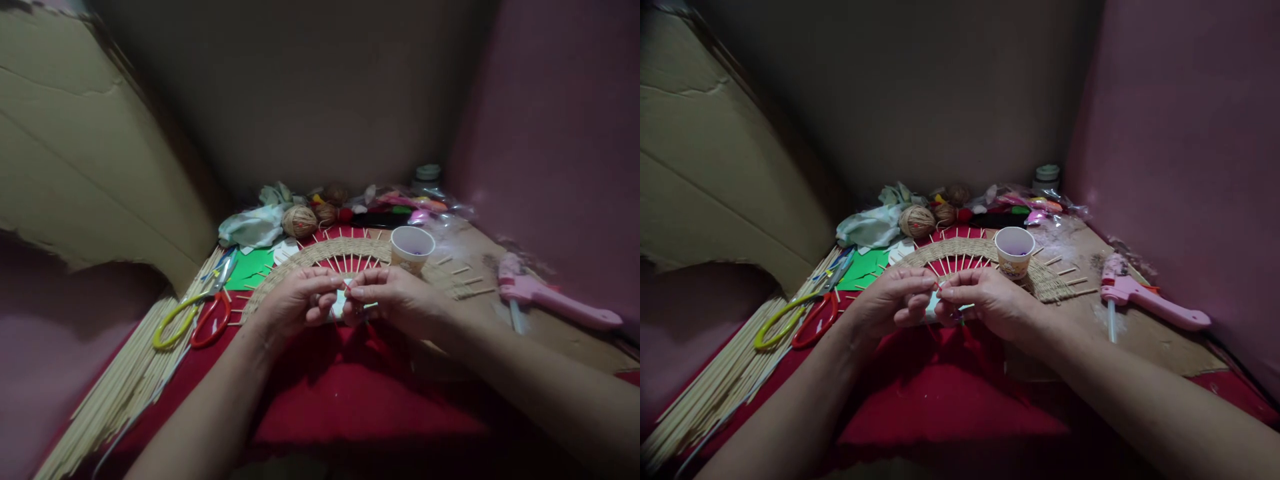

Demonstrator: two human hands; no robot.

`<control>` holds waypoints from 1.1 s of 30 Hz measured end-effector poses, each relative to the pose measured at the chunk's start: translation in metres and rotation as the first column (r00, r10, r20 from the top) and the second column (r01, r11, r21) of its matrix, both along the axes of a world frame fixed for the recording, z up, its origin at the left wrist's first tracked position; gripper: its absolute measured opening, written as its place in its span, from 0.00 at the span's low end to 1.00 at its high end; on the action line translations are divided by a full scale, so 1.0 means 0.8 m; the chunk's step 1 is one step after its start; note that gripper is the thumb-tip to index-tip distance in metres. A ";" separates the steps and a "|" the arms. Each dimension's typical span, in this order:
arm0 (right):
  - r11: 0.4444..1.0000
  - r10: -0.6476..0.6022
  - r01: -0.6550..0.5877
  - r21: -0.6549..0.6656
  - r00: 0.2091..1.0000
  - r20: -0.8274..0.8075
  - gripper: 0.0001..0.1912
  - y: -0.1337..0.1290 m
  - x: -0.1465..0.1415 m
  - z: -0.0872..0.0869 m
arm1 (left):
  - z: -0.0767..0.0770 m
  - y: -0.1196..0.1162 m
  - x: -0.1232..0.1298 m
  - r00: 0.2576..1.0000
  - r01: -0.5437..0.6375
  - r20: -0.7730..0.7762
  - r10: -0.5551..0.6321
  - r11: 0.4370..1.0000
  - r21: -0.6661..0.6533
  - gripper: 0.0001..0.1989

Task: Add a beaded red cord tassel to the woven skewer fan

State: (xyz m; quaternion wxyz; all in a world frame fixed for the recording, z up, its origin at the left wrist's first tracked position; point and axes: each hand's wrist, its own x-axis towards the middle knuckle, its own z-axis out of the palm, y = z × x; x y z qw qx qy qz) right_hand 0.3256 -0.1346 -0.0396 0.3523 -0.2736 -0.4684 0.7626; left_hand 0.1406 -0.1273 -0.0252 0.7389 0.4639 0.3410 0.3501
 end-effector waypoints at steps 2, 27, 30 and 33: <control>0.999 -0.031 0.030 -0.017 0.999 -0.025 0.09 0.001 -0.001 -0.005 | -0.002 0.001 -0.002 1.000 0.012 0.014 -0.012 1.000 -0.012 0.11; 0.956 -0.294 0.294 0.007 0.955 -0.032 0.10 -0.005 -0.009 -0.014 | -0.006 -0.023 0.018 0.923 -0.148 -0.289 0.252 0.929 0.339 0.10; 0.949 -0.316 0.316 -0.005 0.948 -0.030 0.06 -0.008 -0.010 -0.015 | -0.010 -0.030 0.026 0.866 -0.120 -0.362 0.347 0.844 0.522 0.10; 0.947 -0.322 0.322 -0.023 0.946 -0.037 0.04 -0.009 -0.011 -0.017 | -0.017 -0.031 0.026 0.808 -0.037 -0.418 0.415 0.744 0.667 0.11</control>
